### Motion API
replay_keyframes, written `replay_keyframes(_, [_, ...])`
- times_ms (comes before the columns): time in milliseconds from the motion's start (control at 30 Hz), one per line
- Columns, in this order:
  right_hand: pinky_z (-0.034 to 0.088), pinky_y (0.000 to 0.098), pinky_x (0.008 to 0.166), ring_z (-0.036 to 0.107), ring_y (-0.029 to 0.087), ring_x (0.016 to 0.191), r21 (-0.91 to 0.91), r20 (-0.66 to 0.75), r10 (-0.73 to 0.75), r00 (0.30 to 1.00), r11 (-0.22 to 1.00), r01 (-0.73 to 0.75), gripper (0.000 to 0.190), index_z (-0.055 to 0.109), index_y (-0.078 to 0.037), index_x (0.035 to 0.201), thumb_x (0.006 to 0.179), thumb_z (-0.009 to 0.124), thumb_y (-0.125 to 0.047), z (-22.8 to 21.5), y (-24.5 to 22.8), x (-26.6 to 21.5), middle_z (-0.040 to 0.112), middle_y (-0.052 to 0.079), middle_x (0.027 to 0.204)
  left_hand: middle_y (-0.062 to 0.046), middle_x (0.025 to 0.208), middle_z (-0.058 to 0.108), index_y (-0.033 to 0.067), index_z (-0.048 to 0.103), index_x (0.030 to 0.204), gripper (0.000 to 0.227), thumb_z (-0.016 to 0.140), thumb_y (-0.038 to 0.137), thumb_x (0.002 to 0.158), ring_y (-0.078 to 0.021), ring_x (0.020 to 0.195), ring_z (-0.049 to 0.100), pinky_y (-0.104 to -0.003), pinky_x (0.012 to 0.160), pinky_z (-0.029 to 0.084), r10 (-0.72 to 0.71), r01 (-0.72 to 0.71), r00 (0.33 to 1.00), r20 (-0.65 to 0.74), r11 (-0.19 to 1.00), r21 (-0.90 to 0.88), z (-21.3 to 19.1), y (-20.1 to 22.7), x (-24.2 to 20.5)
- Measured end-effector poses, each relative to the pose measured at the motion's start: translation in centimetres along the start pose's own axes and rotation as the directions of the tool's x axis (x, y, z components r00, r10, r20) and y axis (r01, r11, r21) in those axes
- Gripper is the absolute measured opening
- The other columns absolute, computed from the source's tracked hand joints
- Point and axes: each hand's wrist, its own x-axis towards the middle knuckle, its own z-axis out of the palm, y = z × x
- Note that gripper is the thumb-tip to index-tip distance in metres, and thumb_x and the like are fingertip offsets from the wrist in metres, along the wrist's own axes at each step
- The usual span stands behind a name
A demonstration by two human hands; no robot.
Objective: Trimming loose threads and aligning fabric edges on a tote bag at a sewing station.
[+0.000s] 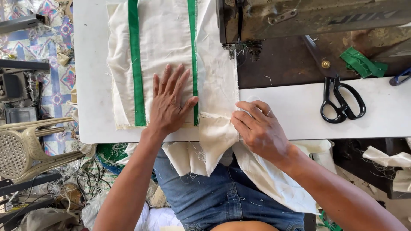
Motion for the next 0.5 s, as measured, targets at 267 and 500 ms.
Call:
replay_keyframes(267, [0.049,0.0484,0.106,0.072,0.031,0.105,0.060,0.103,0.034,0.994,0.997,-0.041,0.018,0.070,-0.001,0.097,0.104,0.053,-0.004,-0.1,0.1,-0.5,0.066,0.011,0.095,0.000,0.155,0.052,0.0288,0.066,0.136,0.045,0.067,0.052,0.097,-0.0274,0.151,0.041,-0.059,0.126,0.016,0.417,-0.421,0.904,-0.095,0.906,-0.030,1.9,4.5,4.2])
replay_keyframes(500, [0.048,0.0505,0.108,0.074,0.028,0.107,0.047,0.151,0.067,0.986,0.996,-0.075,0.018,0.071,-0.004,0.098,0.103,0.054,-0.006,-0.3,0.6,-1.0,0.065,0.008,0.094,-0.003,0.157,0.050,0.0286,0.060,0.144,0.053,0.058,0.058,0.100,-0.0288,0.151,0.041,-0.063,0.124,0.010,0.414,-0.413,0.910,0.011,0.908,-0.070,1.4,4.8,4.7])
